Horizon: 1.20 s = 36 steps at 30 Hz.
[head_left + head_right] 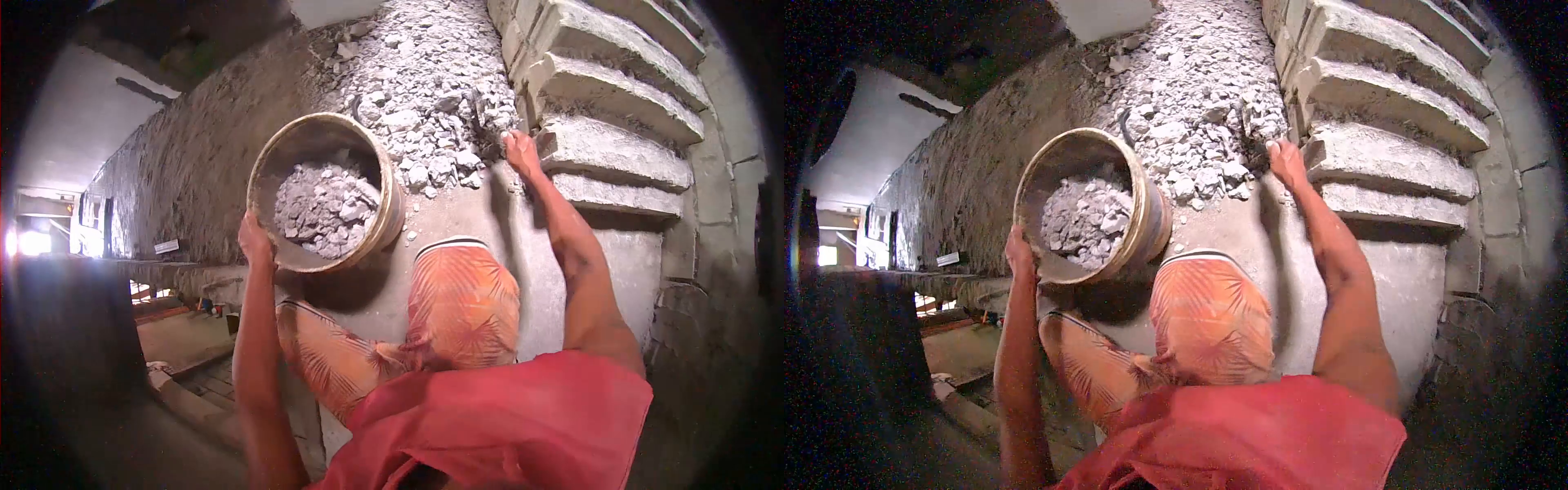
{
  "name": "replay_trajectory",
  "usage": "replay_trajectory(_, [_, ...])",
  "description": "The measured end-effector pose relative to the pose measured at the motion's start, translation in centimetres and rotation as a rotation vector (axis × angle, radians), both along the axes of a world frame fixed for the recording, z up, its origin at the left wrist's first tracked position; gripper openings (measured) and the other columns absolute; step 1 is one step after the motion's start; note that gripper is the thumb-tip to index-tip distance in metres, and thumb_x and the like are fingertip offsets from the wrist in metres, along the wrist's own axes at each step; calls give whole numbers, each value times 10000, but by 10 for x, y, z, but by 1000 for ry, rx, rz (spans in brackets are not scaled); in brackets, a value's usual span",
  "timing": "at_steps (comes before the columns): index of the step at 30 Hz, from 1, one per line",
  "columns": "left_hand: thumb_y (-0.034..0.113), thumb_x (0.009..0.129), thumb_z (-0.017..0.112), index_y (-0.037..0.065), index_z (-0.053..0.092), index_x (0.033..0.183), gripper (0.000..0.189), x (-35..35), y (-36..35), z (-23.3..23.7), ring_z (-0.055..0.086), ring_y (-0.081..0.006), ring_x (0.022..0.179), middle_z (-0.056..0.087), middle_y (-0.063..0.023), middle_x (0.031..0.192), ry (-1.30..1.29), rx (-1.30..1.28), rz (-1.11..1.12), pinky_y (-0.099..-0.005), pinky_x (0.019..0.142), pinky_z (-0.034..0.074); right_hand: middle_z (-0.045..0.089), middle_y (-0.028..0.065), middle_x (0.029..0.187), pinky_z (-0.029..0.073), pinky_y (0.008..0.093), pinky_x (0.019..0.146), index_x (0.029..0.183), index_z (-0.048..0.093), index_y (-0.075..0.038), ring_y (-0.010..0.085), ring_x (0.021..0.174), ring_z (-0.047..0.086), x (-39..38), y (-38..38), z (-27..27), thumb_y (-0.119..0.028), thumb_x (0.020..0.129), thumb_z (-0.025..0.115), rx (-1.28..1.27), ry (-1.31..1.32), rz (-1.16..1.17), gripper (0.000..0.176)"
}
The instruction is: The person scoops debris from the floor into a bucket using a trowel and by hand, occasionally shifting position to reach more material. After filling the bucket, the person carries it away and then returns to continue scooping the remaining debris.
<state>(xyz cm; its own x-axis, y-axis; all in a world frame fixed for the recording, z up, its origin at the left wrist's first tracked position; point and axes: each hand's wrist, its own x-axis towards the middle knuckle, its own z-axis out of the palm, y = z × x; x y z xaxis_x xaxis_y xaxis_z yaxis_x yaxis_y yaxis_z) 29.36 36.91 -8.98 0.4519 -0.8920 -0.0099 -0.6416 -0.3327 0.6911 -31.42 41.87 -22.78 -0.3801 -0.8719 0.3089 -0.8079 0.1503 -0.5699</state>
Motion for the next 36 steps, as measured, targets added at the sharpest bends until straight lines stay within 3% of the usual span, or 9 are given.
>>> replay_trajectory(4, [371,951,381,5,627,1079,460,6,-4,-10,591,-363,989,633,-224,1046,14,-17,-3,-454,844,425,651,211,864,467,415,742,1025,629,-7,366,792,619,32,6,99,-318,905,466,119,17,42,371])
replay_trajectory(12, [328,955,341,0,620,1065,444,-18,17,24,587,-383,994,625,-240,1049,57,-51,57,-459,855,431,490,44,634,402,313,553,897,551,5,126,581,463,127,7,264,-314,955,453,265,-79,446,338])
replay_trajectory(15, [318,950,339,-6,615,1050,438,-10,4,11,587,-386,993,623,-239,1053,96,14,23,-465,851,429,611,234,849,464,479,674,1036,577,8,418,753,588,174,13,284,-277,931,480,98,230,589,319])
replay_trajectory(20, [286,937,362,9,603,1055,386,1,1,-5,598,-394,949,630,-219,1030,-88,-146,-170,-469,802,447,626,223,796,504,480,621,981,551,-20,412,703,615,179,20,305,-188,918,447,-136,554,640,208])
replay_trajectory(24, [275,942,361,10,600,1075,381,6,5,-1,597,-397,960,632,-212,1039,-401,6,-310,-462,806,450,606,213,930,447,467,746,1071,538,-13,388,823,569,112,90,228,-238,938,474,-32,191,287,269])
replay_trajectory(28, [306,941,413,6,613,1106,396,17,-6,-20,599,-347,936,632,-205,1062,-42,-40,-103,-418,809,440,596,289,895,439,527,768,966,575,34,451,889,574,89,233,58,-304,919,454,527,-215,57,362])
replay_trajectory(31, [332,946,435,1,621,1118,416,-16,6,11,591,-287,908,642,-170,1037,164,-58,17,-382,804,434,593,292,905,444,528,776,982,579,34,461,884,567,109,259,11,-282,931,417,503,-273,-82,359])
replay_trajectory(34, [348,957,441,-4,618,1152,440,-12,3,10,565,-221,900,645,-108,1021,181,41,129,-351,810,426,620,241,911,442,519,792,965,593,24,431,883,582,88,201,-16,-220,935,399,592,-172,-70,313])
replay_trajectory(36, [340,964,439,-18,605,1175,448,0,1,-3,564,-218,924,639,-118,1060,397,-38,86,-347,834,426,647,199,906,471,447,755,929,615,-9,333,858,624,48,140,-64,-166,857,467,590,409,184,228])
